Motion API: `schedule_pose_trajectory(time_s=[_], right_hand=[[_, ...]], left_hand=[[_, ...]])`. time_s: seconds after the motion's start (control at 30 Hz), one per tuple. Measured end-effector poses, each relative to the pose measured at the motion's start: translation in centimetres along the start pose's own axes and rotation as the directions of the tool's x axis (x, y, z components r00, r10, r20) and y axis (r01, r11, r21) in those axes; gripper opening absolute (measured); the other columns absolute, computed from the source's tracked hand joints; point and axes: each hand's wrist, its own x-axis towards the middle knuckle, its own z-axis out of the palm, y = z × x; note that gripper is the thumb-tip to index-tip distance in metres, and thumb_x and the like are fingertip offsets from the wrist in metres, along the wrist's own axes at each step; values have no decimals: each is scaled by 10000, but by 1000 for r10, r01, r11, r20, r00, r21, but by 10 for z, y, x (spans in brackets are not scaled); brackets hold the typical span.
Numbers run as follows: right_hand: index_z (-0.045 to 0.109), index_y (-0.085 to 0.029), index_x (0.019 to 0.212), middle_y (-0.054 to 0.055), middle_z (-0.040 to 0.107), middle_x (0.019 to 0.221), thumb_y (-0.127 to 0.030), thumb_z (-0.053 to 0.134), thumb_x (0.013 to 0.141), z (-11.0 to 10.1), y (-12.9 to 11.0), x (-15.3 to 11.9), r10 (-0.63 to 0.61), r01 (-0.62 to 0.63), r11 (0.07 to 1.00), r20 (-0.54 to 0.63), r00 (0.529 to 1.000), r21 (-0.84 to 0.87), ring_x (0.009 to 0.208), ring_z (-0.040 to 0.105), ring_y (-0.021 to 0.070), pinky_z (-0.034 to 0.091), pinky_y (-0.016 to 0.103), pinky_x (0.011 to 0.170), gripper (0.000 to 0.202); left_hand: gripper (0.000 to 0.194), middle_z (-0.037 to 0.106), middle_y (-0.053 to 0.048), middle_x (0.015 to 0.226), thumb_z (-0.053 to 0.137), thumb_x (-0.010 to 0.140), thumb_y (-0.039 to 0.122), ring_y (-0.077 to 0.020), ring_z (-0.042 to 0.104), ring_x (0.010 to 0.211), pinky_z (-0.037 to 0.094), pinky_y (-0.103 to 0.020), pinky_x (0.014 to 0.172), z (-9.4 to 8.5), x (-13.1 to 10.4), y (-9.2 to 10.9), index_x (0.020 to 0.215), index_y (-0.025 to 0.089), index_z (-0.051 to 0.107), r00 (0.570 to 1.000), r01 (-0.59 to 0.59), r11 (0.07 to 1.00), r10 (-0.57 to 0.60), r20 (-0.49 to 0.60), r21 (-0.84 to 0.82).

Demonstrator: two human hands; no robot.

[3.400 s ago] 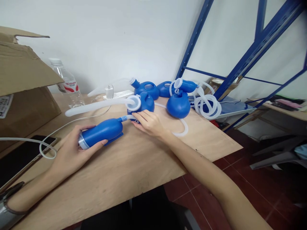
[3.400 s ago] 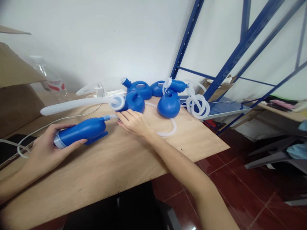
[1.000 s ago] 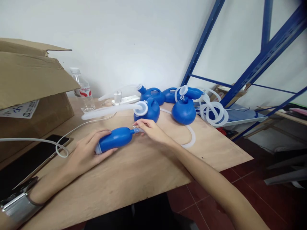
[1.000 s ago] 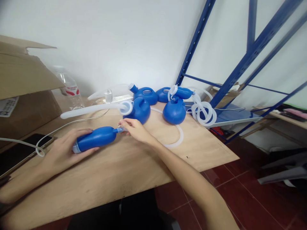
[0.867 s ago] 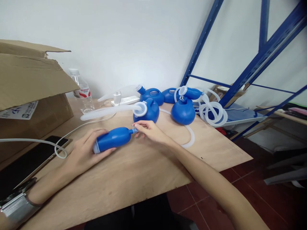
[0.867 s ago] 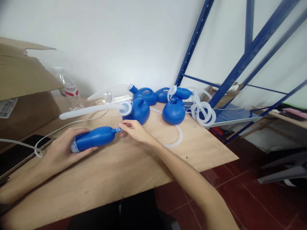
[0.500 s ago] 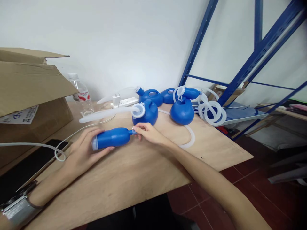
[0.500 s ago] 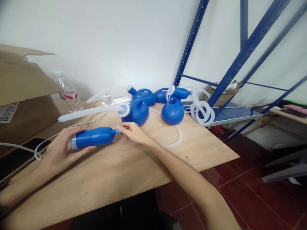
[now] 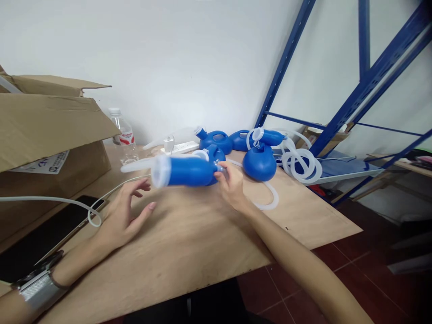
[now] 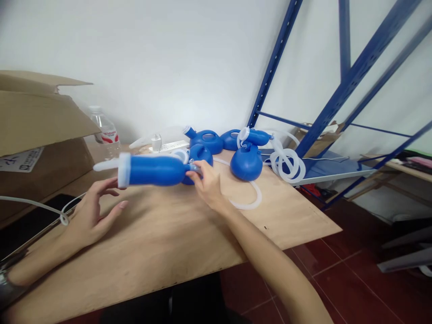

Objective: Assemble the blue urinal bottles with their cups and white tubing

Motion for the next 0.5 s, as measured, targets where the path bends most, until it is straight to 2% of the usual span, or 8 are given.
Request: schedule_pose_trajectory(time_s=[0.1, 0.2, 0.27, 0.37, 0.43, 0.5], right_hand=[[495, -288, 967, -17, 592, 719, -863, 456, 990, 8, -1, 3, 205, -178, 959, -105, 973, 222, 635, 612, 189, 511, 335, 642, 577], [422, -289, 962, -61, 531, 717, -852, 534, 953, 13, -2, 16, 383, -307, 833, -79, 920, 459, 531, 526, 128, 431, 273, 513, 574], [442, -280, 967, -59, 550, 757, -814, 626, 914, 12, 0, 31, 449, -354, 774, -60, 891, 525, 539, 537, 110, 427, 251, 495, 568], [534, -252, 1045, -37, 635, 846, -639, 748, 894, 7, 5, 60, 462, -419, 774, 29, 886, 475, 615, 625, 106, 482, 229, 540, 468], [584, -228, 1102, -21, 690, 891, -497, 766, 912, 4, 10, 79, 454, -465, 810, 121, 883, 357, 646, 664, 104, 503, 217, 564, 376], [631, -202, 1073, 0, 725, 894, -401, 744, 948, 4, 16, 93, 462, -499, 837, 199, 864, 225, 652, 683, 104, 499, 208, 552, 261]], left_hand=[[375, 715, -34, 1018, 607, 1054, 222, -152, 695, 743, 612, -294, 683, 0, -4, 4, 1420, 236, 528, 1000, -23, 999, 24, 18, -28], [266, 730, -7, 925, 577, 1046, 164, -133, 693, 692, 566, -249, 631, 5, -12, 5, 1302, 231, 592, 993, -95, 992, 100, 66, -77], [251, 768, -12, 944, 576, 1035, 140, -141, 726, 710, 574, -250, 657, 8, -15, 6, 1264, 233, 616, 985, -153, 986, 158, 71, -73], [254, 791, -1, 921, 568, 1017, 113, -137, 734, 673, 575, -241, 653, 8, -12, 11, 1225, 244, 630, 975, -206, 976, 211, 68, -65], [257, 765, 25, 845, 550, 1011, 102, -122, 705, 612, 550, -222, 606, 6, -8, 13, 1204, 253, 626, 973, -214, 974, 219, 68, -76], [248, 734, 42, 793, 544, 1011, 101, -112, 680, 572, 529, -211, 574, 4, -5, 14, 1191, 255, 619, 974, -212, 974, 217, 70, -83]])
